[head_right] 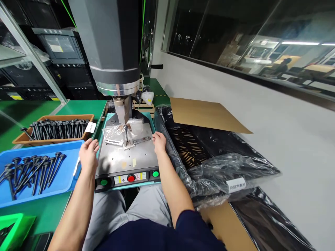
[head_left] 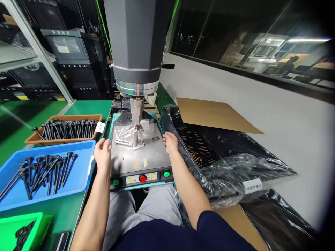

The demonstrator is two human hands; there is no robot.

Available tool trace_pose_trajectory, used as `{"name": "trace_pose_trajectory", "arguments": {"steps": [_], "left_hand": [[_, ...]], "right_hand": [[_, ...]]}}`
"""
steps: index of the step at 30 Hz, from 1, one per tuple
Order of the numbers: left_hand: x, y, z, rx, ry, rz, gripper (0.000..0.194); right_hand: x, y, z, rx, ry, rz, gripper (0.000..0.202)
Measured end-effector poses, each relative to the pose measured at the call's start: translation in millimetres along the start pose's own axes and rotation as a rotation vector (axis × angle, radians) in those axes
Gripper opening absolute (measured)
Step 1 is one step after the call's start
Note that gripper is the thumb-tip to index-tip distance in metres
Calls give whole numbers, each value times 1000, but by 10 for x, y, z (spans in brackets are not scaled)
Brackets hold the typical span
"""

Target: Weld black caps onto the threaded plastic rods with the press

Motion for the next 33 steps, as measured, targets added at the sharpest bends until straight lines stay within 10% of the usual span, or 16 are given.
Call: {"name": "trace_pose_trajectory", "arguments": {"steps": [7, 15, 33], "left_hand": [[-956, 314, 762, 753, -7, -406, 50], [-930, 1015, 1291, 802, 287, -255, 75], [-847, 971, 1306, 716, 291, -342, 56]], "right_hand": [[-1080, -764, 954, -646, -212, 591, 34], [-1254, -1412, 1170, -871, 56, 608, 62], [-1206, -1411, 1226, -874, 57, 613, 67]]}}
Point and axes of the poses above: each hand's wrist, its own x-axis towards the middle knuckle, its own z-axis out of the back of the hand, y = z × x, the point moved 4 cm from there along x, towards the middle knuckle, and after that the axes turned 4 degrees about -x, right-handed, at the moved point
